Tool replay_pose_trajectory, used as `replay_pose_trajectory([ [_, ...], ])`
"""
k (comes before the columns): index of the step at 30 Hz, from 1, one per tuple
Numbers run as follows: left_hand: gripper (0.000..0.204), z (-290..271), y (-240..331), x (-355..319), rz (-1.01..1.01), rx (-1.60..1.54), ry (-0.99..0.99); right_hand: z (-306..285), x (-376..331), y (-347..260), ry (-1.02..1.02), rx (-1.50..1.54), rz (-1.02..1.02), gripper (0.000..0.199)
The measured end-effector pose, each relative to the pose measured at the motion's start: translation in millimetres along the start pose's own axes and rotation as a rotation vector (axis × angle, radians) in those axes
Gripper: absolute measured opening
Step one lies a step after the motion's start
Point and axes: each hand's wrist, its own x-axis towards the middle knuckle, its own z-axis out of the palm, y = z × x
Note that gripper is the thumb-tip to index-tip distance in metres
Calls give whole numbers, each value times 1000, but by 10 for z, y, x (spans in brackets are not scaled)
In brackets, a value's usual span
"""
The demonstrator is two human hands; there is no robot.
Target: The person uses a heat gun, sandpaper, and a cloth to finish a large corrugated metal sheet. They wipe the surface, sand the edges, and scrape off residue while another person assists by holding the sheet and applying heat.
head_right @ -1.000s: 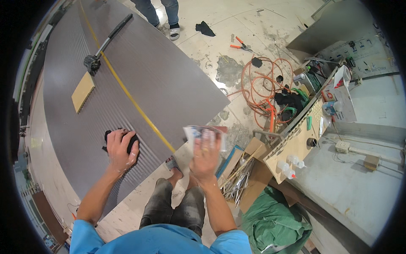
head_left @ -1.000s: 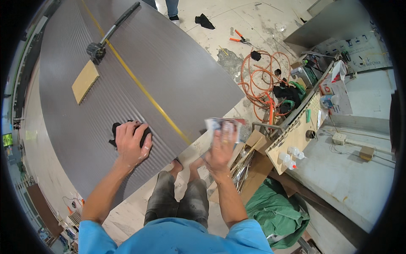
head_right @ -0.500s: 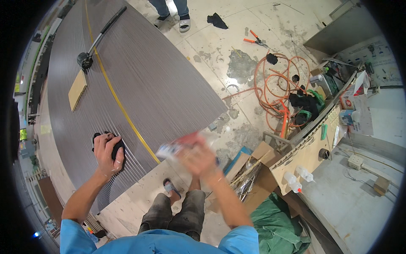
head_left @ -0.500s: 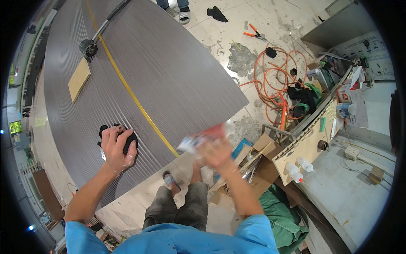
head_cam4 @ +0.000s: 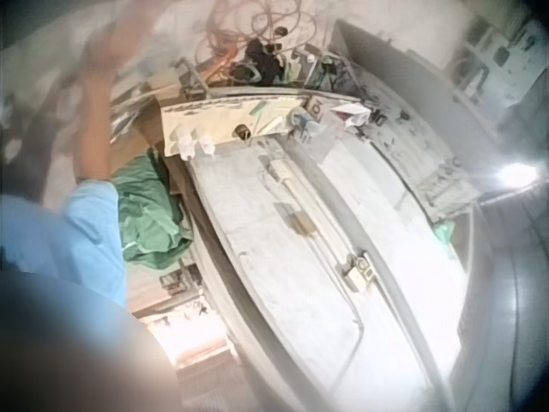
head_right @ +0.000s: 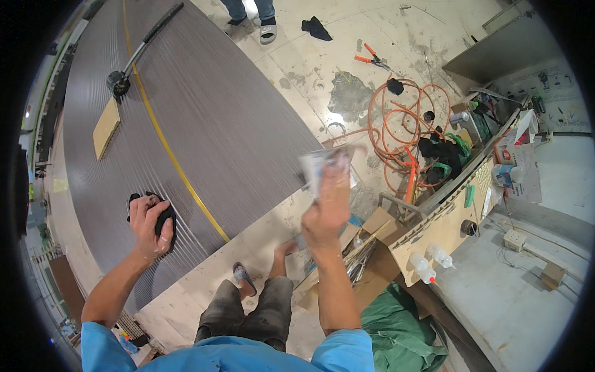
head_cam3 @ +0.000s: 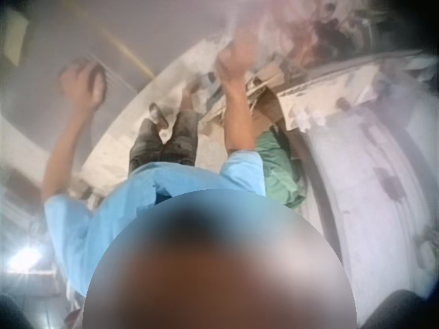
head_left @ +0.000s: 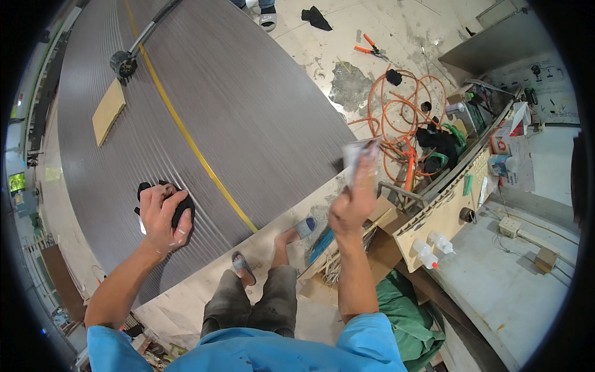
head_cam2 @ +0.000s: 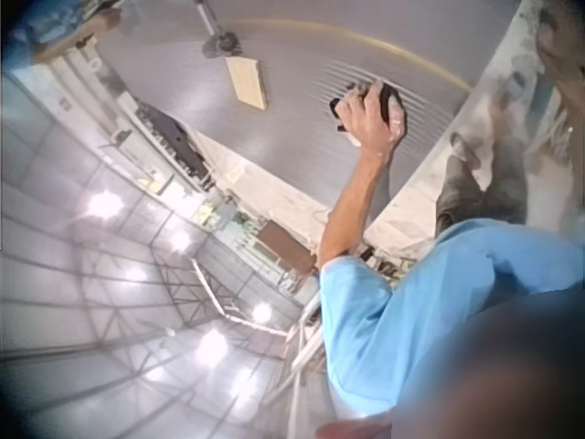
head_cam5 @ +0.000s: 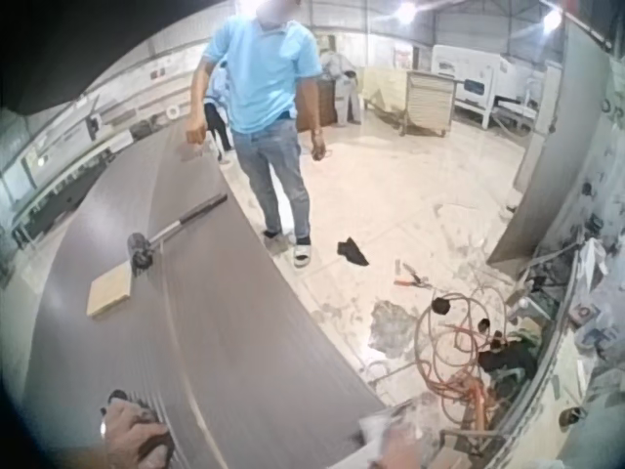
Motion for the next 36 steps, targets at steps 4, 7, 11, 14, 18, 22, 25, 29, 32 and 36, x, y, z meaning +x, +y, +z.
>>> replay_pose_trajectory([
  [4,35,6,-21,11,10,-16,20,-489,513,-20,-181,85,128,62],
  [7,37,4,-36,23,16,-33,21,-587,990,-81,-522,98,-19,47],
  [11,37,-19,-34,40,6,-54,14,-192,1286,-113,-734,33,-120,46],
  [14,38,-39,-37,52,3,-59,-4,-275,1183,-214,-735,-67,-196,49],
  [18,39,-38,-59,67,5,-65,-19,-740,1030,-399,-781,-106,-178,51],
  [22,37,-19,-52,65,-20,-46,-13,-471,1223,-313,-714,62,-254,49],
  [25,36,-17,-44,71,0,-34,-23,-136,1383,-188,-788,21,-251,47],
  [29,35,-19,-32,90,23,-45,0,-439,1226,-360,-734,-19,-271,45],
  [32,35,-17,-22,85,-9,-32,-21,-657,1110,-461,-730,-44,-225,44],
  [36,34,-4,-17,65,-10,-38,-14,-451,1143,-271,-667,53,-214,44],
])
